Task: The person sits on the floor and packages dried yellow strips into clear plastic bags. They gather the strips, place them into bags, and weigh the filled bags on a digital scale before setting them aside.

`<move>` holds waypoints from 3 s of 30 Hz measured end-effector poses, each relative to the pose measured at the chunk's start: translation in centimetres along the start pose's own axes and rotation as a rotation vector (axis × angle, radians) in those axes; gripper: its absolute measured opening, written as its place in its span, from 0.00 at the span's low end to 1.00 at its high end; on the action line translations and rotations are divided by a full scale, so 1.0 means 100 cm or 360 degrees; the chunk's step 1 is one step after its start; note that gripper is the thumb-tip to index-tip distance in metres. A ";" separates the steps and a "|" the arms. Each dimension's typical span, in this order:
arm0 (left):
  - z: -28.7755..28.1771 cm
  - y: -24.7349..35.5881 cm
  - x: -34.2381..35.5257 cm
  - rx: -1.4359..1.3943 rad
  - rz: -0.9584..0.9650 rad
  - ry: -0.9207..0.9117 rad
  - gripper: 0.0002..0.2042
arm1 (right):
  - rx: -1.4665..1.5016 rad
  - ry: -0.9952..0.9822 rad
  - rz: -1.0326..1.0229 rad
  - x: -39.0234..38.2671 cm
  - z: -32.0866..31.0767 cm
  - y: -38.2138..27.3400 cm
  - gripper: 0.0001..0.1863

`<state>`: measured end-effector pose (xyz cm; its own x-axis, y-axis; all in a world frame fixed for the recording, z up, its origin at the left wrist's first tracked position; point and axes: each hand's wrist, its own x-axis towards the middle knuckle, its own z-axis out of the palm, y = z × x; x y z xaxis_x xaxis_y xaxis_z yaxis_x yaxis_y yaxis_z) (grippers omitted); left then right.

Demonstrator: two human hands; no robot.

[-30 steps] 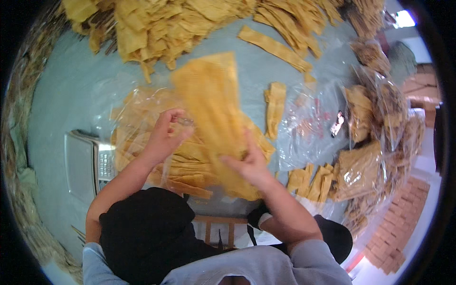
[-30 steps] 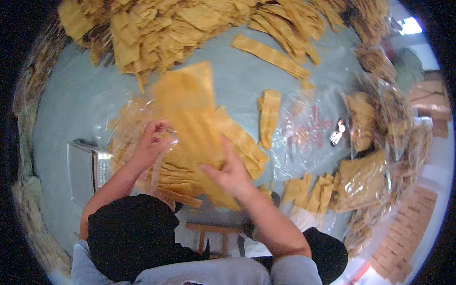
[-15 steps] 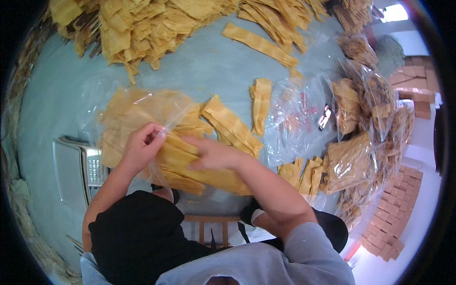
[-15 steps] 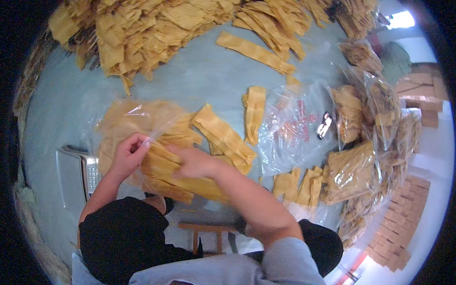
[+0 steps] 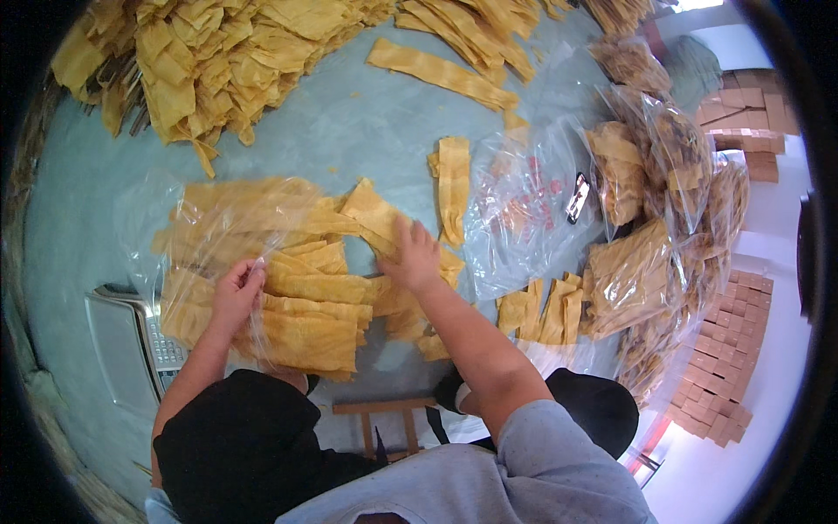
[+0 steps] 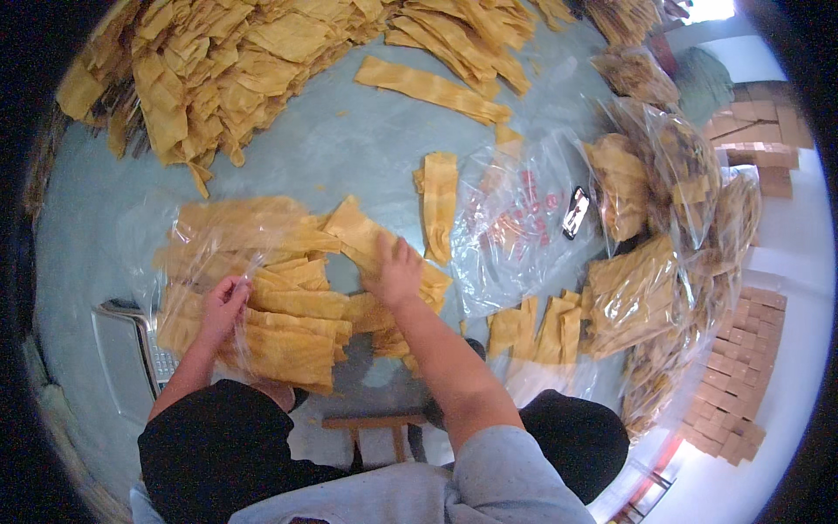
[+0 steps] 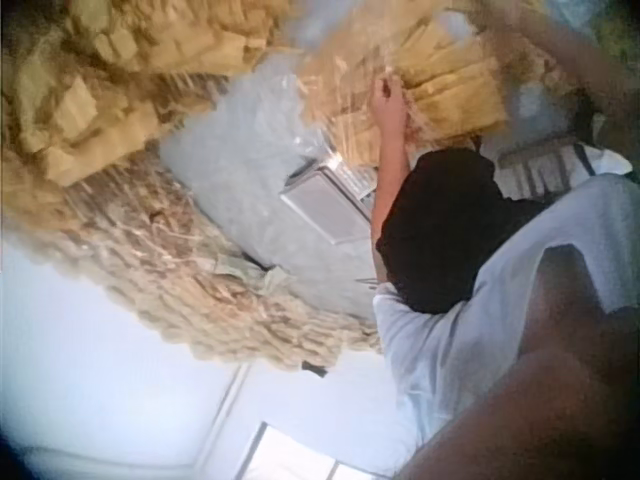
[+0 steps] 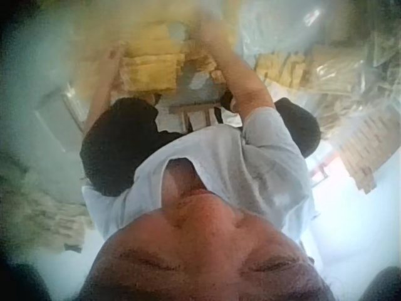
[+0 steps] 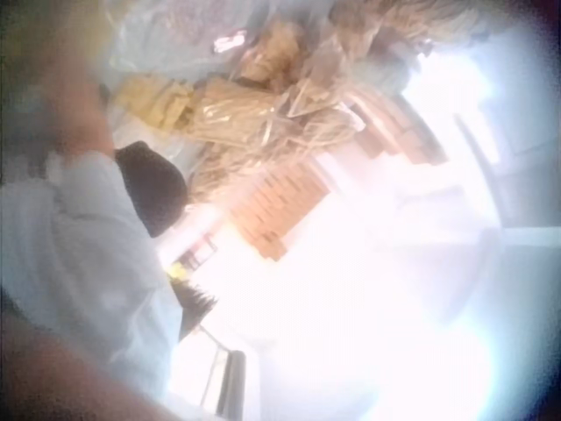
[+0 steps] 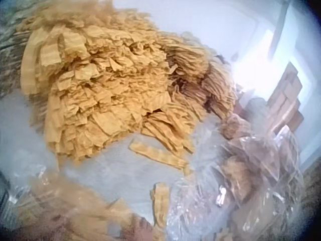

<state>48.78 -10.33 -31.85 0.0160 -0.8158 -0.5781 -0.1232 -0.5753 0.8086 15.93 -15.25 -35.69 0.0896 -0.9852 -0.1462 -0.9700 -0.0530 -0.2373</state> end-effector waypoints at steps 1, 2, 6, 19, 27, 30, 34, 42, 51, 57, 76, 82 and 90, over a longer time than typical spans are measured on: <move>0.000 -0.001 0.001 0.0030 -0.0050 -0.0024 0.07 | -0.0097 -0.0124 0.0016 -0.006 0.003 0.012 0.38; -0.001 -0.004 0.004 0.0003 -0.0032 -0.0013 0.07 | 0.0007 -0.0183 -0.0028 -0.007 0.007 0.026 0.37; -0.001 -0.015 0.004 -0.0043 0.0047 0.0063 0.07 | 0.1044 -0.0387 0.0477 0.005 0.000 0.073 0.28; -0.001 -0.009 0.001 0.0016 0.0003 0.0044 0.07 | 0.1719 -0.0478 0.1243 -0.076 -0.121 0.278 0.16; -0.007 -0.025 0.011 0.0032 0.0151 0.0038 0.07 | 0.1272 -0.0340 0.1741 -0.201 -0.122 0.359 0.16; -0.003 -0.017 0.007 0.0019 0.0068 0.0062 0.07 | 0.1235 -0.0290 0.1714 -0.209 -0.112 0.367 0.17; -0.002 -0.019 0.010 0.0038 0.0093 0.0023 0.07 | 0.1010 -0.0401 0.1538 -0.216 -0.101 0.386 0.20; -0.004 -0.023 0.011 0.0056 0.0081 0.0038 0.07 | 0.0014 0.0113 0.0724 -0.173 -0.073 0.269 0.22; -0.003 -0.015 0.007 0.0054 -0.0027 0.0041 0.07 | -0.0128 -0.0903 -0.0078 -0.156 -0.004 0.127 0.14; -0.006 -0.016 0.006 -0.0068 0.0014 0.0094 0.07 | 0.0160 -0.1042 -0.0764 -0.161 -0.014 0.048 0.13; -0.002 -0.014 0.006 -0.0092 -0.0008 0.0037 0.07 | -0.0087 -0.0167 0.0057 0.001 0.016 0.057 0.21; -0.004 -0.018 0.006 -0.0166 0.0005 0.0051 0.08 | 0.0015 -0.0057 -0.0028 0.002 -0.003 0.039 0.24; -0.018 0.020 -0.022 0.0498 0.0302 -0.0049 0.13 | 0.1800 -0.1240 0.0964 -0.066 -0.013 -0.034 0.27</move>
<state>50.26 -9.75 -28.74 -0.0656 -0.9015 -0.4278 -0.4188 -0.3643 0.8318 18.31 -8.83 -32.64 0.1970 -0.4603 -0.8656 -0.2536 0.8289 -0.4985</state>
